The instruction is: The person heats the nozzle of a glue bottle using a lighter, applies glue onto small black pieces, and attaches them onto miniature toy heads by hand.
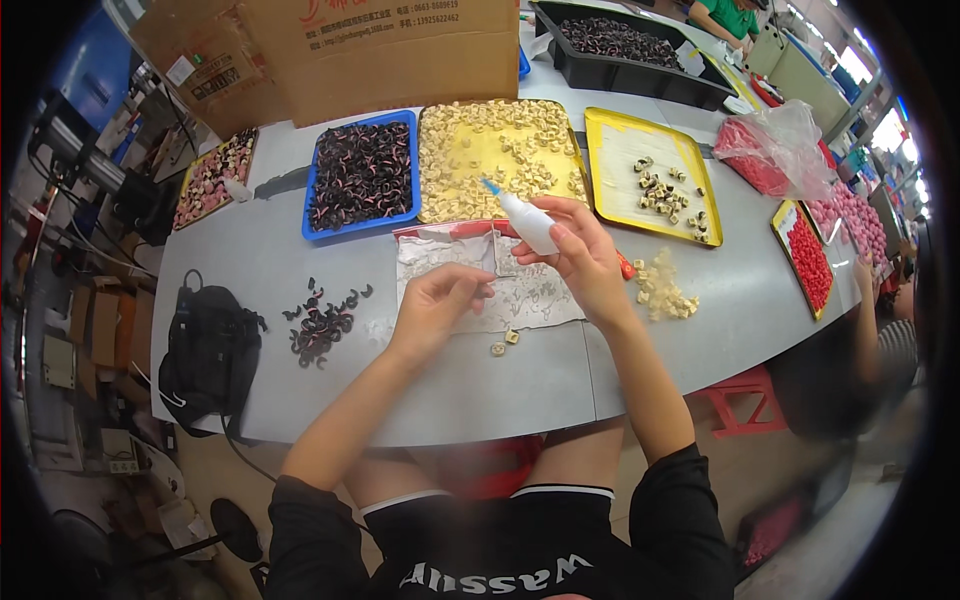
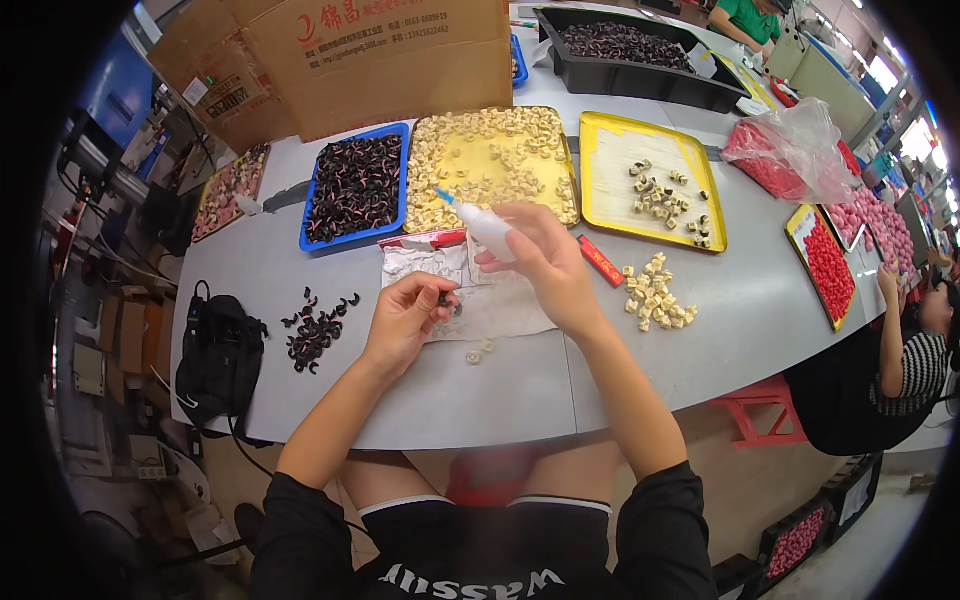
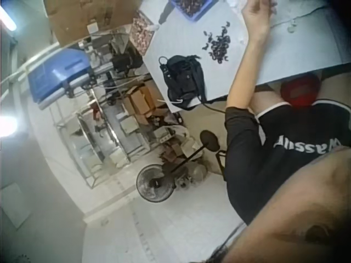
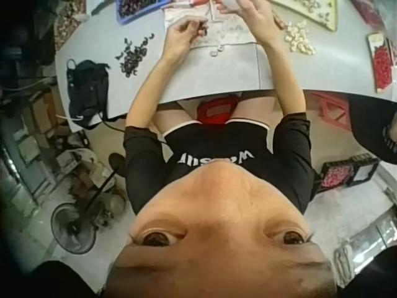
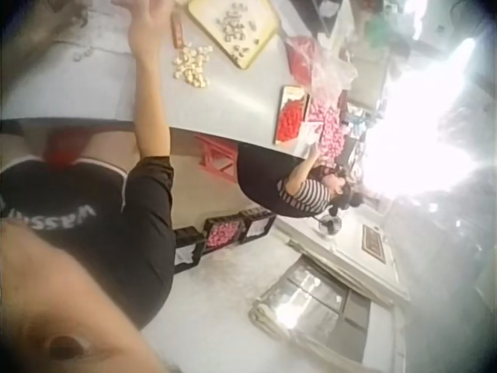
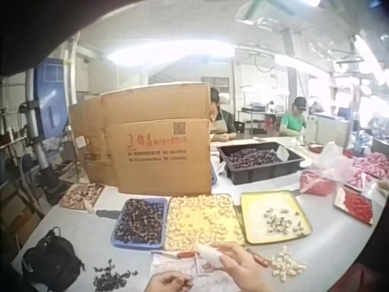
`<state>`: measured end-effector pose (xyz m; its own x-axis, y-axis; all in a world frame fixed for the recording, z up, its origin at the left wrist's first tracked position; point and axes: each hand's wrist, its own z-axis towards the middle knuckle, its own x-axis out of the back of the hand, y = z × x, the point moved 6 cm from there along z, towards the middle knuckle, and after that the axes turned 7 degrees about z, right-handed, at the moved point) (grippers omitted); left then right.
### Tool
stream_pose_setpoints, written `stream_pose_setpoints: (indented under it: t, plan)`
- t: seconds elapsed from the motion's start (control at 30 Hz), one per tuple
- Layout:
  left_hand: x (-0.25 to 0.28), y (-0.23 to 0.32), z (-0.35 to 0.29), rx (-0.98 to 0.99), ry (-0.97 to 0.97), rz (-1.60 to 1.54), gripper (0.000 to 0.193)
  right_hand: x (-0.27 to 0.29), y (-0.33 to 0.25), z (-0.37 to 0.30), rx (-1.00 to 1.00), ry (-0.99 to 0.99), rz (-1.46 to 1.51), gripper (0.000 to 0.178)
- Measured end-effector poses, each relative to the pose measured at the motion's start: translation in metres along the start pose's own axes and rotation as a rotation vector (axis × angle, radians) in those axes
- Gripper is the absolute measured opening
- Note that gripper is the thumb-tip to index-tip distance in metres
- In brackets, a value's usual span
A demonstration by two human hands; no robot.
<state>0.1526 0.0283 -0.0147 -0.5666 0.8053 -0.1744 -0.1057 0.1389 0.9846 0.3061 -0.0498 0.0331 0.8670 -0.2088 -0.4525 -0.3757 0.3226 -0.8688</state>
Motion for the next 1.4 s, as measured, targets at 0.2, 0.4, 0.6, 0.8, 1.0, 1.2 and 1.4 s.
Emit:
stream_pose_setpoints:
  t: [0.2, 0.4, 0.6, 0.8, 1.0, 1.2, 1.4]
  plan:
    - [-0.014, 0.008, -0.004, 0.027, -0.008, 0.069, 0.024, 0.009, -0.004, 0.002, 0.023, 0.175, 0.266, 0.033]
    - [-0.015, 0.008, -0.003, 0.067, 0.008, 0.148, 0.029, 0.018, -0.015, 0.004, 0.070, 0.165, 0.354, 0.036]
    - [-0.008, 0.011, -0.002, -0.055, 0.089, 0.016, 0.022, 0.015, -0.008, 0.003, 0.019, 0.165, 0.293, 0.034]
    - [-0.009, 0.016, -0.004, -0.259, 0.058, 0.262, 0.026, 0.003, -0.005, 0.000, 0.038, 0.084, 0.151, 0.035]
    - [-0.010, 0.021, -0.004, -0.395, 0.069, 0.262, 0.031, -0.002, -0.002, -0.003, 0.026, 0.063, 0.046, 0.033]
    - [-0.010, 0.020, -0.006, -0.384, 0.077, 0.284, 0.031, -0.004, 0.001, -0.003, 0.020, 0.060, -0.015, 0.033]
    - [-0.009, 0.019, -0.005, -0.367, 0.070, 0.250, 0.031, -0.007, 0.000, -0.004, 0.008, 0.034, -0.018, 0.033]
